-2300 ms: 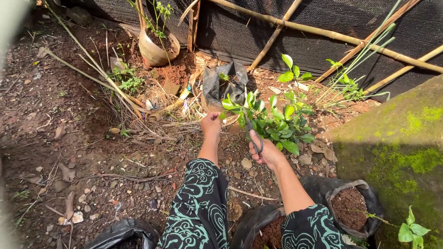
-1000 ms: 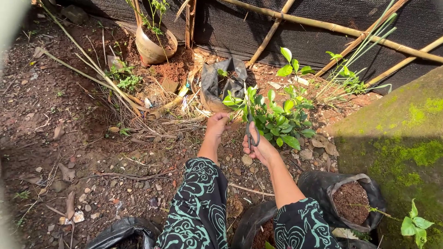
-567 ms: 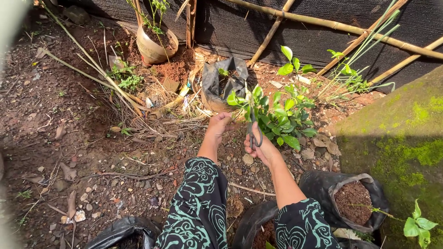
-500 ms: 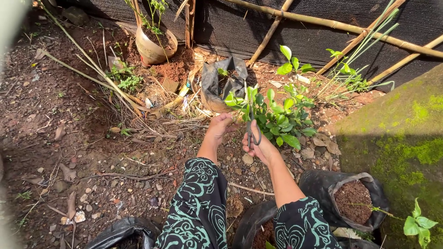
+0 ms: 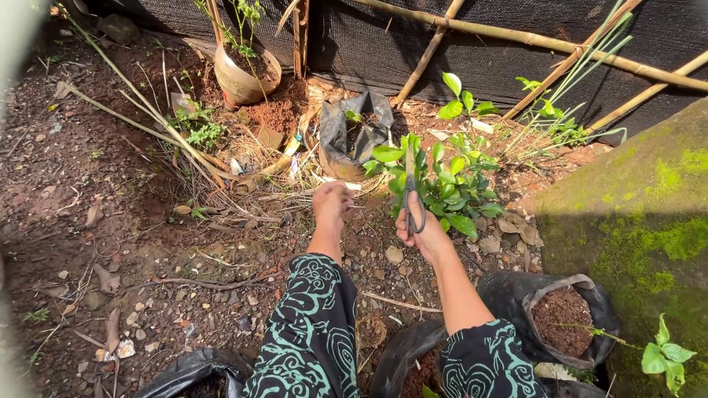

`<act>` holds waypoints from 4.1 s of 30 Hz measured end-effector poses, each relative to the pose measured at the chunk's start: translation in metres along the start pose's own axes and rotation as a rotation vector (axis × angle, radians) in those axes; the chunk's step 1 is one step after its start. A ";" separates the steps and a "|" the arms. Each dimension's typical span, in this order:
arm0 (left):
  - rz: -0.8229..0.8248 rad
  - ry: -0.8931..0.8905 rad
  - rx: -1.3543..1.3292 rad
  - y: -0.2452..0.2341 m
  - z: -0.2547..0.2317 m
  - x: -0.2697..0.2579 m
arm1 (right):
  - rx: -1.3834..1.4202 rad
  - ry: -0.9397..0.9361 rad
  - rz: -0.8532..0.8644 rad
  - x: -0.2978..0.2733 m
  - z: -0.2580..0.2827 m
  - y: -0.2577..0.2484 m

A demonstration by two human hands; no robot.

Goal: Pruning small plants in polybags using scissors and clearing surrounding weeds with a knife.

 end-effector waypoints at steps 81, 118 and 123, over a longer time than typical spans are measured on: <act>0.332 0.105 0.610 0.146 0.013 -0.065 | -0.565 0.263 -0.072 -0.018 0.013 -0.158; 0.548 0.017 0.520 0.149 0.013 -0.076 | -0.474 0.156 -0.104 0.017 0.012 -0.145; 0.506 -0.068 0.370 0.144 0.009 -0.077 | -0.500 0.089 -0.129 0.020 0.012 -0.152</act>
Point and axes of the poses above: each hand's wrist, its own x-axis towards the middle knuckle, its own y-axis out of the palm, z = x × y, the point moved 6 cm from there along x, towards the middle knuckle, and after that the axes turned 3 degrees about -z, right-handed, at the moved point
